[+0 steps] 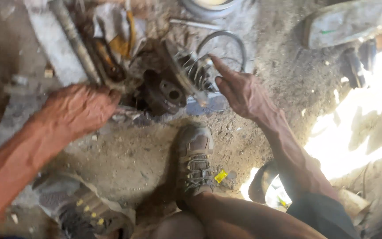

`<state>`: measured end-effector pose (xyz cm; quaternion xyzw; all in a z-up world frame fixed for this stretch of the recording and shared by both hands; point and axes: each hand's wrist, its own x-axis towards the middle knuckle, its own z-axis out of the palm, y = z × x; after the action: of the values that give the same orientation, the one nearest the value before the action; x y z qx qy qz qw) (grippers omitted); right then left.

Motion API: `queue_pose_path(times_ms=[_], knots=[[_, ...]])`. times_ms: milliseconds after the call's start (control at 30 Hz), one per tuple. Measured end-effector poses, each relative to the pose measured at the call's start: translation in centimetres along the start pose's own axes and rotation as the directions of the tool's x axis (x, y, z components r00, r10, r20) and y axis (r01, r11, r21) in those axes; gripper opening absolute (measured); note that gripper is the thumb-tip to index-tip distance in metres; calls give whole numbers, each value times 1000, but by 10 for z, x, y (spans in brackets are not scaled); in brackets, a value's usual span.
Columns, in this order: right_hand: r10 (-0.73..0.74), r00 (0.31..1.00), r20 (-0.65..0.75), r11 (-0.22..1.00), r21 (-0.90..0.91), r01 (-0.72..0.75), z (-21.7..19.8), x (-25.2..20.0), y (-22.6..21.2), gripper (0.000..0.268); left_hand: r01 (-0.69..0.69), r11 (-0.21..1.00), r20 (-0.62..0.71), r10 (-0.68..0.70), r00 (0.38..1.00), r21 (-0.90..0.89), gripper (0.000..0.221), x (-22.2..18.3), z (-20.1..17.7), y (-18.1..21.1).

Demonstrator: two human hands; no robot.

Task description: The person uses a wrench to loosen and remove a bolt from a mechanical part, then removes a ring and a fan-like component. The person handles the parts by hand and places them on the floor.

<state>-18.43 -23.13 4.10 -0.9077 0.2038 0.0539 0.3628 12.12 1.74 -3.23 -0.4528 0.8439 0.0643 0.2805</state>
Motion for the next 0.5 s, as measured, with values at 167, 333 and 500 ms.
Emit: queue_pose_path(times_ms=[167, 333, 500], knots=[[-29, 997, -69, 993, -114, 21, 5, -11, 1, 43, 124, 917, -57, -157, 986, -378, 21, 3, -2, 13], [-1, 997, -83, 999, -38, -2, 9, -20, 13, 45, 145, 921, -119, -200, 973, -362, 20, 4, -2, 7], [-105, 992, -67, 994, -34, 103, 7, -21, 17, 45, 193, 815, 153, -129, 980, -547, 10, 12, 3, 0]])
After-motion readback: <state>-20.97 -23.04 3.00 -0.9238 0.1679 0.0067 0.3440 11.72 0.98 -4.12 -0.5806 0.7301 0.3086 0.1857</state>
